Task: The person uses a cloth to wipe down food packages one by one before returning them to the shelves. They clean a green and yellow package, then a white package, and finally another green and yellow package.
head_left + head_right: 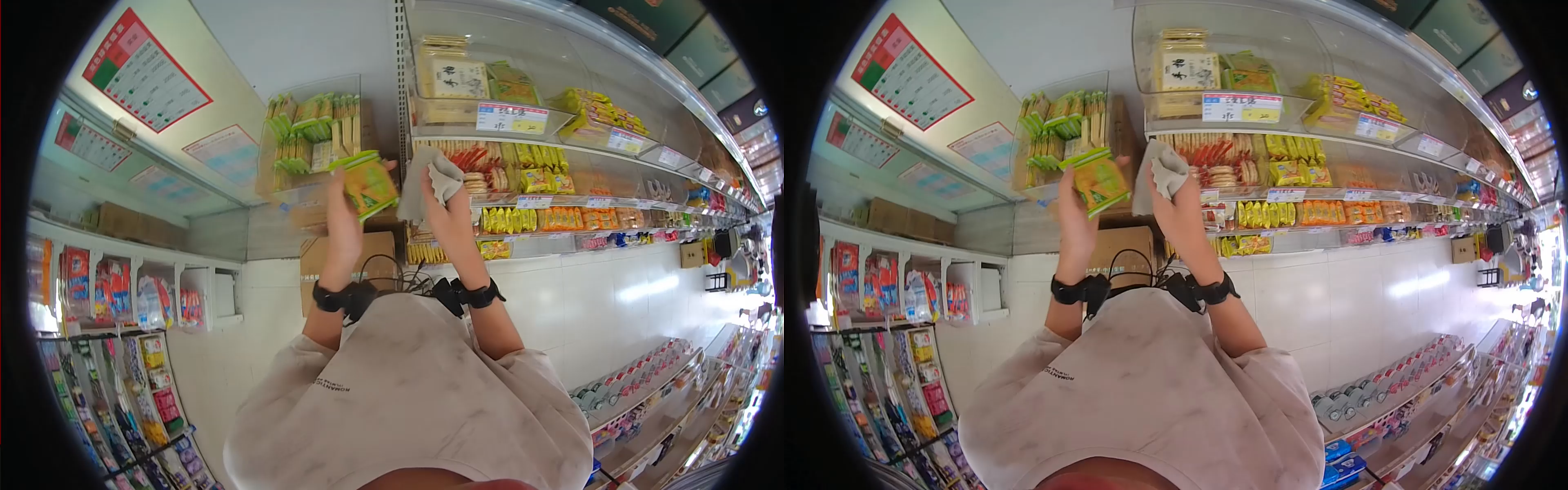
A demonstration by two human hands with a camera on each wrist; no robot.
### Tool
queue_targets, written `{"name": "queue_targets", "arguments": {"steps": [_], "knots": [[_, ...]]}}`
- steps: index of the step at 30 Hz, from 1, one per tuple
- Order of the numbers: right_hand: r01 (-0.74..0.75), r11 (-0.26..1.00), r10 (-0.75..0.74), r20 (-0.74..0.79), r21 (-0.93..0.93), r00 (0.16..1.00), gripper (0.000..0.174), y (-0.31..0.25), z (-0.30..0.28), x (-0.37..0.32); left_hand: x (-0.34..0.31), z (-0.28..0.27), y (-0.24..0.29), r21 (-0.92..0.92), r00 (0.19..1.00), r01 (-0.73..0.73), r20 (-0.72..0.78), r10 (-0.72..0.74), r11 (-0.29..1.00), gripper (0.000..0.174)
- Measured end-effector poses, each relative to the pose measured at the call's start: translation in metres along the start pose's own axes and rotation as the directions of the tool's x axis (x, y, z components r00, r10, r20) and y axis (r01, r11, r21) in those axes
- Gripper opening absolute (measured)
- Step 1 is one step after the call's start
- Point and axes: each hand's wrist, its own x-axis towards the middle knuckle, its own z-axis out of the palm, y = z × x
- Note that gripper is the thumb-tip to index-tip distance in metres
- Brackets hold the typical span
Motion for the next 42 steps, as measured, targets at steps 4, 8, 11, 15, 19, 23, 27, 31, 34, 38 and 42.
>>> {"name": "queue_targets", "arguments": {"steps": [4,8,11,15,19,23,27,31,34,38,42], "knots": [[-0.079,0.975,0.050,0.138,0.207,0.989,0.033,0.006,0.018,-0.007,-0.010,0.018,-0.006,0.214,0.993,-0.022,-0.107,0.046,0.977,0.053],[-0.323,0.916,0.248,0.297,0.238,0.922,0.035,-0.018,0.003,-0.004,-0.016,0.021,0.011,0.364,0.994,0.003,-0.101,0.037,0.931,0.053],[-0.284,0.939,0.242,0.214,0.193,0.946,0.037,-0.018,0.004,-0.002,-0.010,0.006,-0.001,0.320,0.998,-0.022,-0.051,0.040,0.947,0.047],[-0.260,0.942,0.235,0.136,0.213,0.963,0.038,-0.016,0.006,-0.002,-0.009,0.014,0.001,0.293,0.997,-0.002,-0.071,0.024,0.956,0.037],[-0.158,0.949,0.139,0.089,0.274,0.986,0.036,-0.019,0.011,-0.007,-0.007,0.014,0.001,0.262,0.988,-0.089,-0.099,0.118,0.961,0.038],[-0.164,0.956,0.114,0.206,0.242,0.972,0.034,-0.015,0.004,-0.008,-0.004,0.014,0.006,0.192,0.971,-0.112,-0.188,0.148,0.975,0.036],[-0.338,0.885,0.282,0.210,0.320,0.936,0.034,-0.020,0.001,-0.008,-0.004,0.017,0.007,0.181,0.967,-0.127,-0.196,0.163,0.975,0.036],[-0.330,0.889,0.292,0.165,0.316,0.942,0.036,-0.024,-0.003,-0.014,-0.004,0.008,0.006,0.023,0.985,0.019,-0.173,-0.015,1.000,0.035],[-0.211,0.961,0.166,0.237,0.177,0.957,0.039,-0.020,-0.009,-0.015,-0.004,0.007,0.008,-0.155,0.960,0.165,-0.200,-0.194,0.974,0.032],[-0.174,0.958,0.144,0.142,0.228,0.979,0.034,-0.026,-0.003,-0.013,-0.003,0.016,0.018,-0.070,0.985,0.017,-0.168,-0.028,0.997,0.029],[-0.337,0.815,0.325,0.110,0.470,0.939,0.031,-0.021,0.008,-0.009,0.005,0.002,0.008,0.021,0.966,-0.166,-0.197,0.167,0.986,0.028]]}}
